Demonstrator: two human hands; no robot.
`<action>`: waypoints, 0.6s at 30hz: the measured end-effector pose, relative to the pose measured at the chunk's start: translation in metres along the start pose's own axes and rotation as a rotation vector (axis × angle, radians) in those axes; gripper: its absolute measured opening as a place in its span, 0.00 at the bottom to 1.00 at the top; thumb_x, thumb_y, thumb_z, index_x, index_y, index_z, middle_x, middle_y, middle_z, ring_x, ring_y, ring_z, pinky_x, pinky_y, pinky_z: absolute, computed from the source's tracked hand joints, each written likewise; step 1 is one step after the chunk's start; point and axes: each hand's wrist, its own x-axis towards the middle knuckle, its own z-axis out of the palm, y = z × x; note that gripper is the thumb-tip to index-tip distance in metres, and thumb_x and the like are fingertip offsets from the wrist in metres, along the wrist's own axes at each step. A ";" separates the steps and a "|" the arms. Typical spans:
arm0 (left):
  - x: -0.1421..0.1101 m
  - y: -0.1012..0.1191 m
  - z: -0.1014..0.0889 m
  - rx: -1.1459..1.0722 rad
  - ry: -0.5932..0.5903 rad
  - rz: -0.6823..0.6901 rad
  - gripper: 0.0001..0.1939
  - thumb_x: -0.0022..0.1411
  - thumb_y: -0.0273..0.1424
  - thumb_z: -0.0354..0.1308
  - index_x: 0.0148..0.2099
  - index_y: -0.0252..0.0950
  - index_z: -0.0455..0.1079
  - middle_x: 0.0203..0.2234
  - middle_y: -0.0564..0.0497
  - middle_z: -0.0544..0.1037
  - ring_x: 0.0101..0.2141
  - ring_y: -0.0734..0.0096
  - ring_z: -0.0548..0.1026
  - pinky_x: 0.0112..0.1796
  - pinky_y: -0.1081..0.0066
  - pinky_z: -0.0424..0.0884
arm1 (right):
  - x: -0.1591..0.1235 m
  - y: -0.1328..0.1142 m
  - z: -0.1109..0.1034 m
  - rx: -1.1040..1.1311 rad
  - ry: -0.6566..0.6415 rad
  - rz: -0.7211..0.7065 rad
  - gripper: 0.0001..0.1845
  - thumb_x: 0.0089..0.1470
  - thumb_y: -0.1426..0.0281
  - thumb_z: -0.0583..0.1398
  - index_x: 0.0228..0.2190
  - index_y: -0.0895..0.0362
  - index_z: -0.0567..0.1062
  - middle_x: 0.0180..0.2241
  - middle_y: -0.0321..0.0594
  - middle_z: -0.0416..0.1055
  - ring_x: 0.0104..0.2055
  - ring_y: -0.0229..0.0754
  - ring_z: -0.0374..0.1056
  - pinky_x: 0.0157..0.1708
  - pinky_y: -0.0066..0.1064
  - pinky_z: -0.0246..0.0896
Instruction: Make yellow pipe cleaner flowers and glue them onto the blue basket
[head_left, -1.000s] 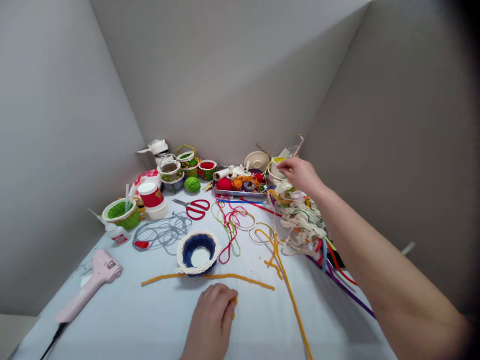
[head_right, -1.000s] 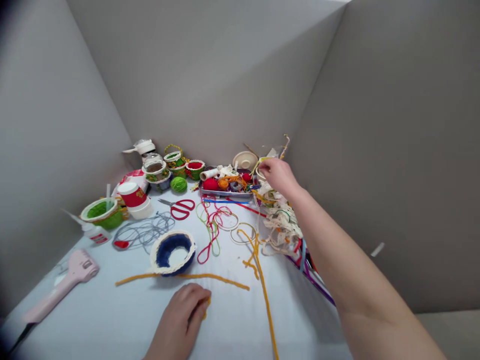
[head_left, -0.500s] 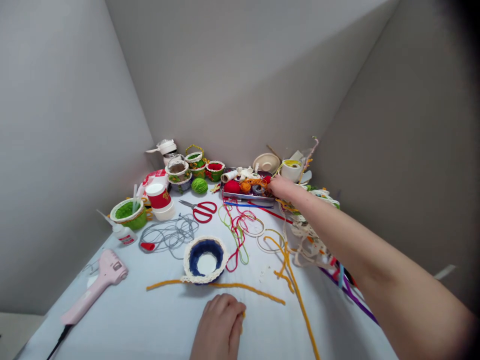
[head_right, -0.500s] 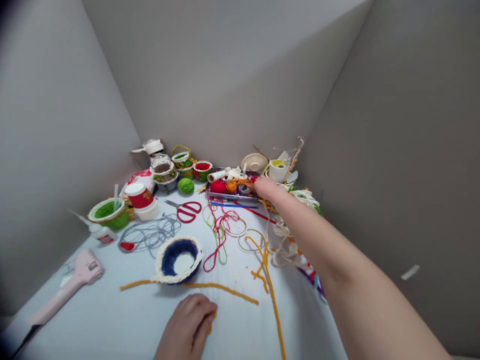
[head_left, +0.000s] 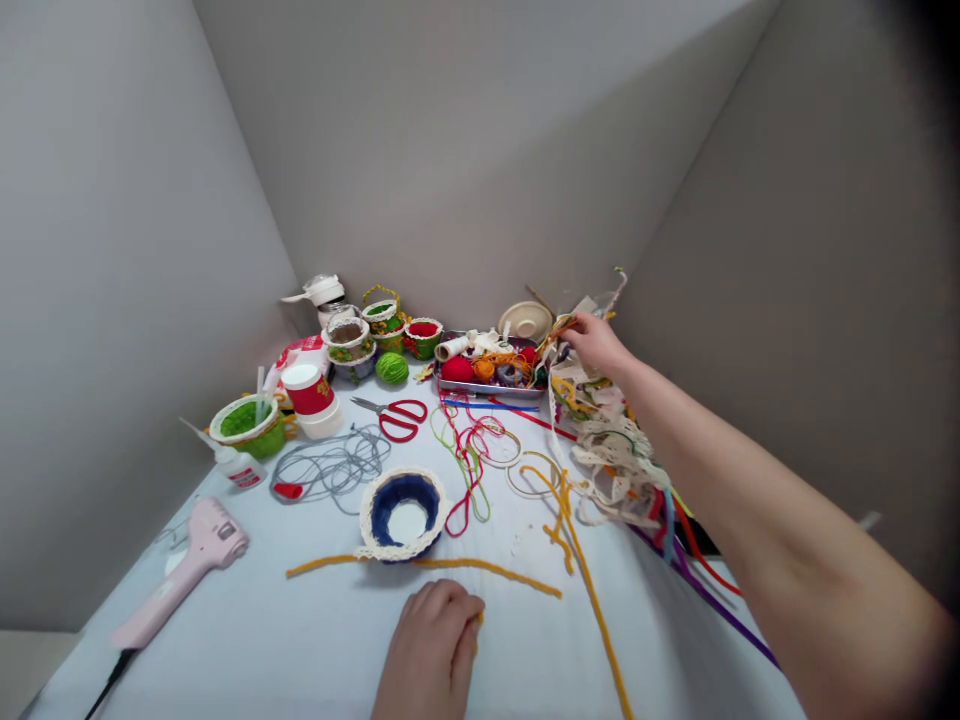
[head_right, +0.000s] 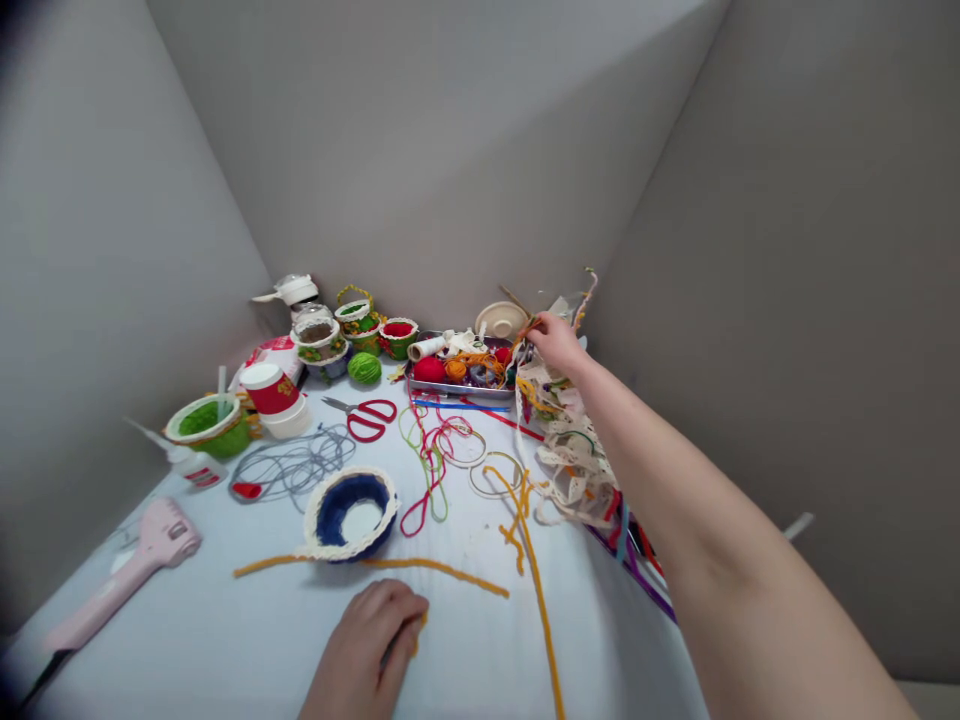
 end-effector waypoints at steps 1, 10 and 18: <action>0.000 0.001 -0.001 0.000 0.006 0.000 0.11 0.61 0.22 0.50 0.40 0.37 0.72 0.32 0.45 0.76 0.33 0.64 0.75 0.35 0.65 0.74 | 0.000 -0.003 -0.002 0.033 0.014 0.001 0.08 0.52 0.73 0.57 0.35 0.61 0.74 0.32 0.42 0.78 0.35 0.41 0.72 0.38 0.35 0.67; -0.002 0.003 -0.001 -0.006 -0.057 -0.027 0.12 0.62 0.21 0.48 0.41 0.36 0.71 0.34 0.45 0.76 0.36 0.63 0.74 0.37 0.63 0.73 | -0.006 -0.044 -0.034 0.071 0.198 -0.052 0.05 0.47 0.70 0.61 0.30 0.57 0.75 0.28 0.38 0.73 0.29 0.40 0.67 0.32 0.32 0.62; -0.001 0.005 -0.003 -0.011 -0.061 -0.039 0.11 0.62 0.21 0.49 0.41 0.35 0.71 0.34 0.44 0.75 0.36 0.62 0.73 0.38 0.62 0.73 | -0.014 -0.075 -0.060 -0.160 0.395 -0.182 0.08 0.53 0.69 0.57 0.33 0.57 0.76 0.29 0.40 0.72 0.28 0.39 0.61 0.32 0.30 0.58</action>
